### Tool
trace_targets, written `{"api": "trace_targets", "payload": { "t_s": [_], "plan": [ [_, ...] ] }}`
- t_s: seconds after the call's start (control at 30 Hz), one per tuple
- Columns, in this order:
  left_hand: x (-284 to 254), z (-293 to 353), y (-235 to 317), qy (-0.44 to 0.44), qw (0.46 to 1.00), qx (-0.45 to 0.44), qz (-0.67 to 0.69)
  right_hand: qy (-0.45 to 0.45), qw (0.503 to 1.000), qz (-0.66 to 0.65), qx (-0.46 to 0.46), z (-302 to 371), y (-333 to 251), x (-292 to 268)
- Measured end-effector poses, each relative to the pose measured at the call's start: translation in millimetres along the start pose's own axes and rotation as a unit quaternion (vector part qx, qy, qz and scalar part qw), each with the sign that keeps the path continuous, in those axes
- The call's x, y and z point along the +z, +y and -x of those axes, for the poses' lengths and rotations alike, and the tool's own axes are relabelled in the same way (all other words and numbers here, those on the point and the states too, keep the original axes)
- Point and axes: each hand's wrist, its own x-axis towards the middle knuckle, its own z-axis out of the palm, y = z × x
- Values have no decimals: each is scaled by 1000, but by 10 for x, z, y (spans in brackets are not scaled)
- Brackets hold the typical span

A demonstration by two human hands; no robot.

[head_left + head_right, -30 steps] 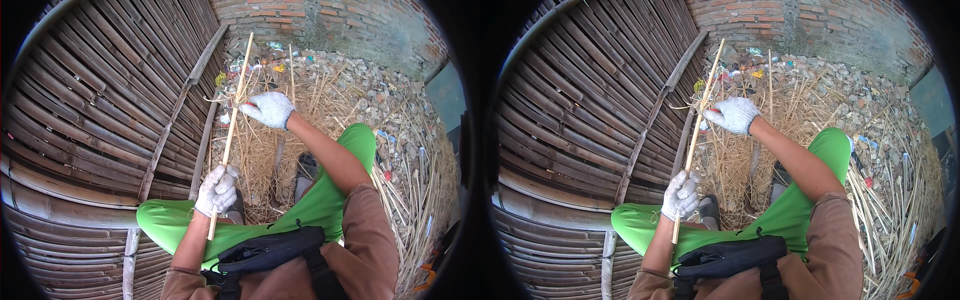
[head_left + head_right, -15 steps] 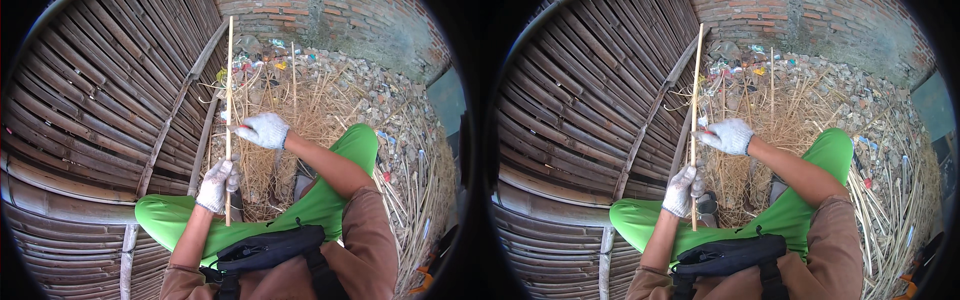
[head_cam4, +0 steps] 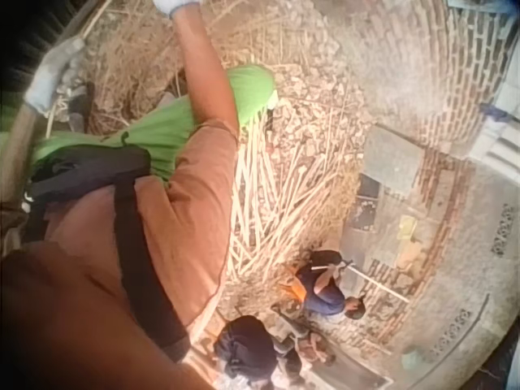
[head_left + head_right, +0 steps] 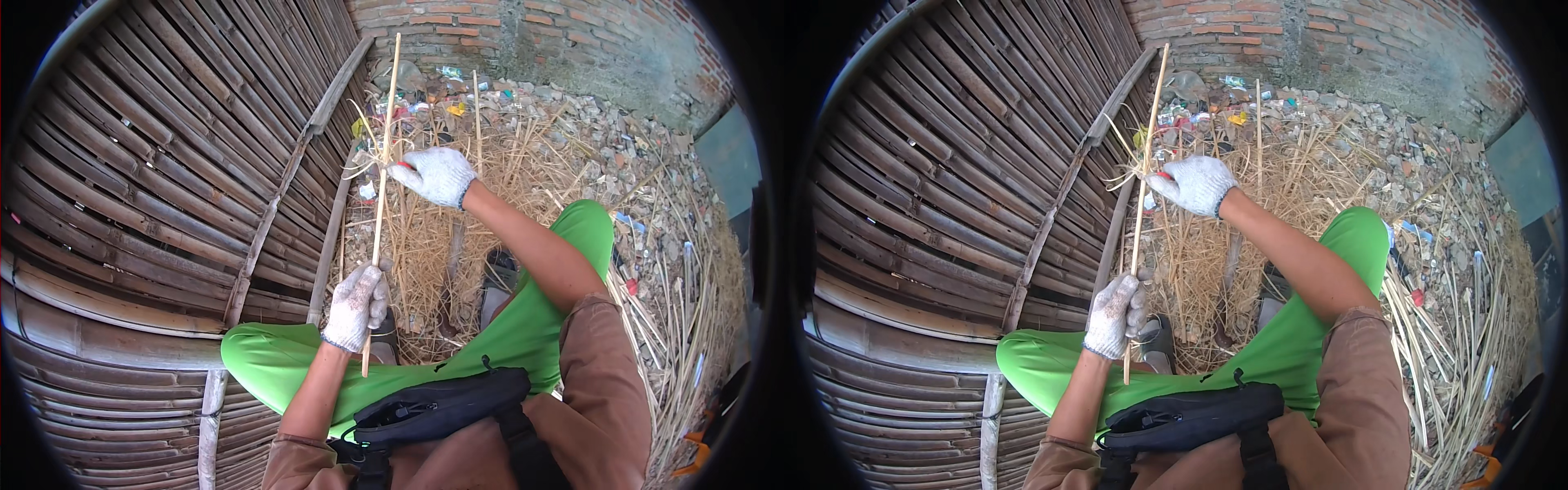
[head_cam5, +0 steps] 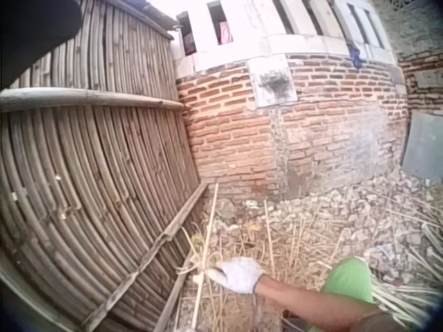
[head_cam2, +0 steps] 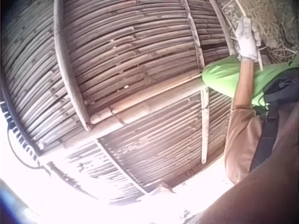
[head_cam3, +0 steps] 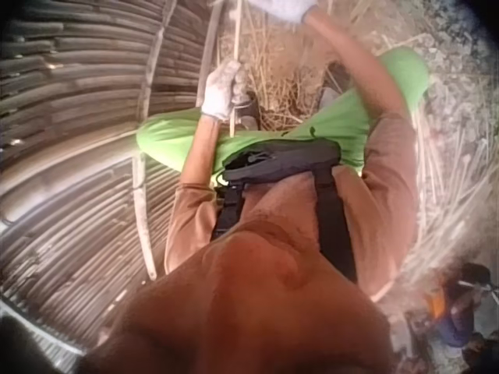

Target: The person shaves thin strips from a long piece of wood using a knife while holding it by hand.

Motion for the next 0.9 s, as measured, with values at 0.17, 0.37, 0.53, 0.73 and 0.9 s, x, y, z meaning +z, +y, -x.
{"api": "trace_targets", "payload": {
  "t_s": [0.17, 0.37, 0.53, 0.73, 0.9],
  "plan": [
    [-54, -41, -9, -5, 1000, 1, 27, -36, 995, -12, -89, 435, -424, 266],
    [-59, -48, -25, -19, 999, -19, 43, -46, 998, -6, -52, 371, -341, 87],
    [4, 13, 32, -41, 998, -22, 41, 6, 999, 39, -10, 44, 62, -117],
    [-87, 13, 16, -53, 993, -35, 102, -64, 996, 11, -68, 477, -480, 71],
    [-118, -8, 9, -88, 981, -66, 159, -23, 997, -3, -68, 429, -371, 84]
  ]
}}
